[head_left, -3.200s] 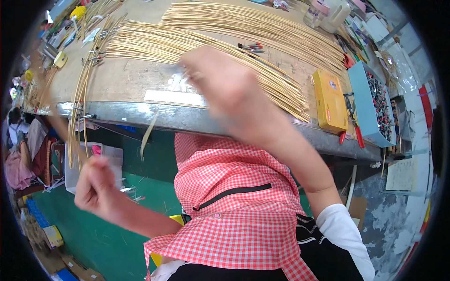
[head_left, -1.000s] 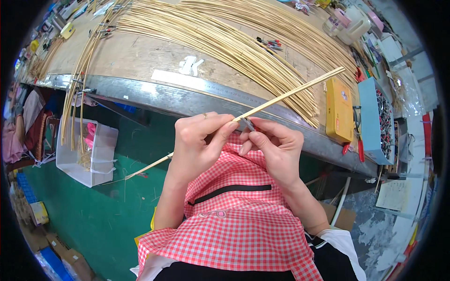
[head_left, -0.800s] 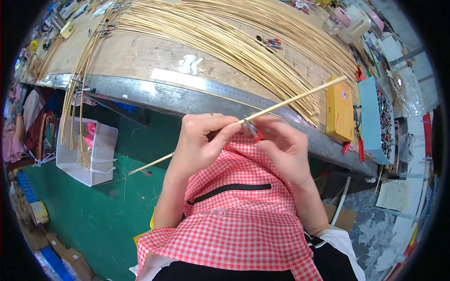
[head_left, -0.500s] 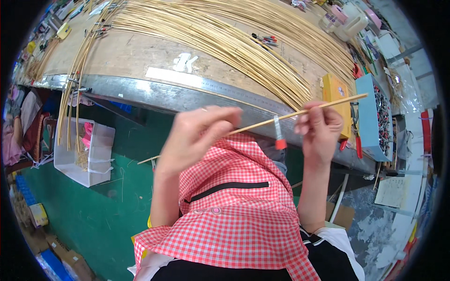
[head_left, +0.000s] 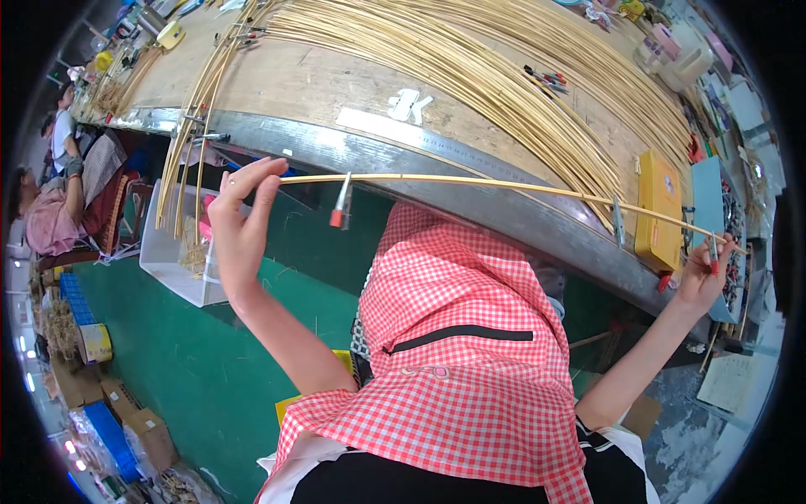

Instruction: The person repeatedly picks up thin bamboo sticks from a pile on a workbench and joins them together using small metal clips. The person handles the sticks one at a time, aligning them and securing them with the clips, then placing the assembled pairs back onto the table.

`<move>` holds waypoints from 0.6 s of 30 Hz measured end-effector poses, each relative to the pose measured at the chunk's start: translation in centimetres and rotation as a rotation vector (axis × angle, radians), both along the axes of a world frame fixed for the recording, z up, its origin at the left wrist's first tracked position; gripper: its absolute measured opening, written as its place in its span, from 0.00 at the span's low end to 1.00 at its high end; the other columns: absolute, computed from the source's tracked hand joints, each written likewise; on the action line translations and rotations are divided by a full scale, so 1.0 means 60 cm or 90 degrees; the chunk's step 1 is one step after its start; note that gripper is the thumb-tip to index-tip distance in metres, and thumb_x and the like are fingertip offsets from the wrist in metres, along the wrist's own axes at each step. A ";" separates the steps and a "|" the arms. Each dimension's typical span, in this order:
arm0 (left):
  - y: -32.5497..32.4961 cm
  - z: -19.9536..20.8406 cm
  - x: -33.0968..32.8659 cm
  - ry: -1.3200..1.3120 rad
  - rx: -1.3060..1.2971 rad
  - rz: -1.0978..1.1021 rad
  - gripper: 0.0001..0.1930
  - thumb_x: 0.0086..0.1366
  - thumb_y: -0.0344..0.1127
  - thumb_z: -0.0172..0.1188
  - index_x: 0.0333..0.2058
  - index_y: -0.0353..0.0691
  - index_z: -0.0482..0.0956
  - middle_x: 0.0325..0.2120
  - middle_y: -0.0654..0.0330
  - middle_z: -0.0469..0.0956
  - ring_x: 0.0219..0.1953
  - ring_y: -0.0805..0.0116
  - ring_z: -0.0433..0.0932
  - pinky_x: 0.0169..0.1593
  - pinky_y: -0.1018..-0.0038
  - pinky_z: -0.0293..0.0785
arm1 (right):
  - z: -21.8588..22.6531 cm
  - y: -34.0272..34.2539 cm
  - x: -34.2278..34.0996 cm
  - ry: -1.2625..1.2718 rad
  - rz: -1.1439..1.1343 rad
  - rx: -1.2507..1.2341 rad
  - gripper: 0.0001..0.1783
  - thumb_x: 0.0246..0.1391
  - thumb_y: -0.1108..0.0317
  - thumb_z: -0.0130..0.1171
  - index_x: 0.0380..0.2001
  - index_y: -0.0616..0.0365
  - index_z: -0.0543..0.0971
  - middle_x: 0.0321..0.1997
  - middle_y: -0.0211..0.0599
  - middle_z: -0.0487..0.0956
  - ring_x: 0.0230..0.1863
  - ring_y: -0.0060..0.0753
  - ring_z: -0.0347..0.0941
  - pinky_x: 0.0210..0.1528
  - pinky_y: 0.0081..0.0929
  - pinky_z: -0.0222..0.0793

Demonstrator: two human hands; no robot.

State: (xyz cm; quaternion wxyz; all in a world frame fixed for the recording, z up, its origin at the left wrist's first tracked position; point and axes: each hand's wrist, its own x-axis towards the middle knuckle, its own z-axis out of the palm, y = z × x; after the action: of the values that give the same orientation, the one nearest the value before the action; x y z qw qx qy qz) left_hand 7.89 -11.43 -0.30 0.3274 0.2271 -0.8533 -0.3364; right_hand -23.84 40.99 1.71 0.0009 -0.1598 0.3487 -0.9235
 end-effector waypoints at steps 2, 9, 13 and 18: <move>0.008 0.001 -0.011 -0.018 -0.070 -0.015 0.06 0.57 0.28 0.61 0.34 0.36 0.83 0.32 0.58 0.82 0.38 0.66 0.79 0.59 0.64 0.58 | -0.009 0.012 -0.006 0.006 -0.004 0.003 0.10 0.62 0.69 0.50 0.42 0.65 0.69 0.29 0.33 0.69 0.25 0.20 0.63 0.24 0.17 0.64; 0.021 0.004 -0.022 0.031 0.008 -0.054 0.07 0.53 0.22 0.63 0.32 0.31 0.82 0.24 0.59 0.78 0.28 0.74 0.74 0.31 0.80 0.67 | -0.028 0.030 -0.016 -0.035 -0.134 0.089 0.17 0.61 0.69 0.51 0.51 0.67 0.68 0.35 0.34 0.73 0.26 0.19 0.63 0.26 0.15 0.61; -0.010 0.007 0.014 0.119 0.031 0.058 0.05 0.57 0.24 0.61 0.33 0.30 0.81 0.26 0.62 0.78 0.29 0.77 0.73 0.33 0.81 0.67 | -0.007 -0.041 0.019 -0.005 -0.049 0.193 0.19 0.62 0.67 0.50 0.53 0.68 0.68 0.38 0.32 0.73 0.28 0.18 0.63 0.28 0.15 0.61; -0.123 0.028 0.067 0.184 -0.095 0.289 0.07 0.63 0.27 0.58 0.36 0.29 0.81 0.28 0.63 0.78 0.30 0.78 0.75 0.33 0.82 0.70 | -0.014 -0.070 0.016 -0.010 -0.056 0.287 0.17 0.62 0.68 0.49 0.50 0.68 0.71 0.37 0.30 0.73 0.28 0.17 0.64 0.28 0.15 0.62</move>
State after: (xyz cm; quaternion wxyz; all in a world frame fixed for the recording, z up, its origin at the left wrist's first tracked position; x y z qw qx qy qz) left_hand 11.91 -18.83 1.39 0.5289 0.3371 -0.7474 -0.2193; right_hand -22.89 36.81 0.86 -0.0007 -0.1328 0.5527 -0.8227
